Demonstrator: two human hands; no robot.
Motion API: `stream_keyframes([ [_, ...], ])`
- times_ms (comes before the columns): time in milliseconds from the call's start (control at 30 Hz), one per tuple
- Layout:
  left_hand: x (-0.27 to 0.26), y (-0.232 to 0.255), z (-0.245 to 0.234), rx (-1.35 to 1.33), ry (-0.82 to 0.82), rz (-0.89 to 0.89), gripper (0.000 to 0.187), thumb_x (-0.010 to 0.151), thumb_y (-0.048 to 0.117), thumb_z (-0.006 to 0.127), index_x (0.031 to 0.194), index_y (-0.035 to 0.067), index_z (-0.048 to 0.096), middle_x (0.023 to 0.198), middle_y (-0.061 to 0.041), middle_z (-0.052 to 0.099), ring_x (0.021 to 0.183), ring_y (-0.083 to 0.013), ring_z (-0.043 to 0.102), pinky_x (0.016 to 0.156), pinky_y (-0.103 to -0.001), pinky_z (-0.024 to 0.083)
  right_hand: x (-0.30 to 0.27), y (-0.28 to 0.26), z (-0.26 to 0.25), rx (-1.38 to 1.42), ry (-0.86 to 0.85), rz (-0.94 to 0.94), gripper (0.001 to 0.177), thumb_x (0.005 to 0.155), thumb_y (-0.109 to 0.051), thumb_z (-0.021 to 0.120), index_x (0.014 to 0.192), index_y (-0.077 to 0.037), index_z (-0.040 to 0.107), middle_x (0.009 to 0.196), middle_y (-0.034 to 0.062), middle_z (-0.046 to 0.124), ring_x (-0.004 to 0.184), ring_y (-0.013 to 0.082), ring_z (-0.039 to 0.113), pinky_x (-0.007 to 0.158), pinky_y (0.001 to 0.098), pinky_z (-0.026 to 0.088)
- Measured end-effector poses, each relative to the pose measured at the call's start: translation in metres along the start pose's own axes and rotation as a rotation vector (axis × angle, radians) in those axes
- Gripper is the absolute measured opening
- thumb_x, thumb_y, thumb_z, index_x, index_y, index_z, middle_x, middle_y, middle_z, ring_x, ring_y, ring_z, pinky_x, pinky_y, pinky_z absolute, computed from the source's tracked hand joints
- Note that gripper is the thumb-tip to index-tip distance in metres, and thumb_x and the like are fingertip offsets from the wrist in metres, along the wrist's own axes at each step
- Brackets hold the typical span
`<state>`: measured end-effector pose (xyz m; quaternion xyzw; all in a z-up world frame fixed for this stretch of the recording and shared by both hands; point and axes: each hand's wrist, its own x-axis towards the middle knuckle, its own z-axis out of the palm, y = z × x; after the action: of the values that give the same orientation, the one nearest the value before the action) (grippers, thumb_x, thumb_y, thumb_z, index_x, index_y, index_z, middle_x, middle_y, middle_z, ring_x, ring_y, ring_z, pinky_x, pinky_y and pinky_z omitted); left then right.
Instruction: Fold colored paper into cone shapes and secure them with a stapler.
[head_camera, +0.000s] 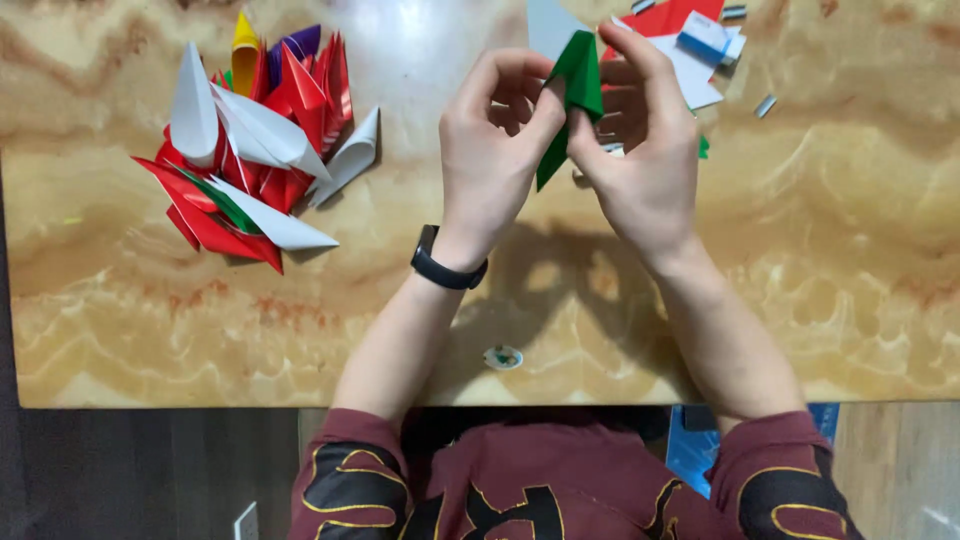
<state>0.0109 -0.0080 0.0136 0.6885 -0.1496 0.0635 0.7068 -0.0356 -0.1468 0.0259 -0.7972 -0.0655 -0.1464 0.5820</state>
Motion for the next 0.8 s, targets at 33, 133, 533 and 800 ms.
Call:
stream_keyframes([
  [33, 0.002, -0.001, 0.001, -0.041, 0.012, -0.021, 0.012, 0.093, 0.006, 0.07, 0.103, 0.01, 0.066, 0.089, 0.005, 0.063, 0.074, -0.0052, 0.049, 0.065, -0.02, 0.043, 0.003, -0.001, 0.002, -0.061, 0.062, -0.061, 0.06, 0.098, 0.018, 0.064, 0.149, -0.007, 0.045, 0.126, 0.0167, 0.065, 0.096, 0.0189, 0.067, 0.076, 0.0256, 0.056],
  [133, 0.004, -0.015, 0.007, 0.044, 0.146, -0.039, 0.058, 0.09, 0.013, 0.078, 0.14, 0.018, 0.047, 0.128, -0.005, 0.058, 0.102, -0.0127, 0.058, 0.079, -0.023, 0.053, 0.013, -0.001, 0.004, 0.14, 0.09, -0.018, 0.045, 0.104, 0.018, 0.059, 0.144, -0.001, 0.047, 0.126, 0.0152, 0.06, 0.108, 0.0181, 0.061, 0.095, 0.027, 0.055],
  [533, 0.002, 0.024, -0.006, 0.117, 0.005, 0.329, 0.023, 0.093, -0.006, 0.079, 0.112, 0.004, 0.07, 0.11, -0.003, 0.059, 0.09, -0.0153, 0.062, 0.08, -0.028, 0.059, 0.01, -0.007, 0.001, -0.281, 0.055, -0.36, 0.019, 0.092, 0.026, 0.072, 0.102, 0.013, 0.062, 0.108, 0.0197, 0.067, 0.087, 0.0285, 0.06, 0.078, 0.0378, 0.049],
  [800, 0.011, 0.021, -0.023, -0.011, -0.163, 0.137, 0.023, 0.1, -0.001, 0.075, 0.119, 0.008, 0.068, 0.119, 0.0, 0.053, 0.09, -0.0091, 0.06, 0.077, -0.022, 0.053, 0.004, 0.005, -0.019, -0.171, -0.02, -0.303, 0.03, 0.089, 0.028, 0.074, 0.108, 0.008, 0.061, 0.106, 0.0174, 0.068, 0.088, 0.0245, 0.061, 0.077, 0.0337, 0.049],
])
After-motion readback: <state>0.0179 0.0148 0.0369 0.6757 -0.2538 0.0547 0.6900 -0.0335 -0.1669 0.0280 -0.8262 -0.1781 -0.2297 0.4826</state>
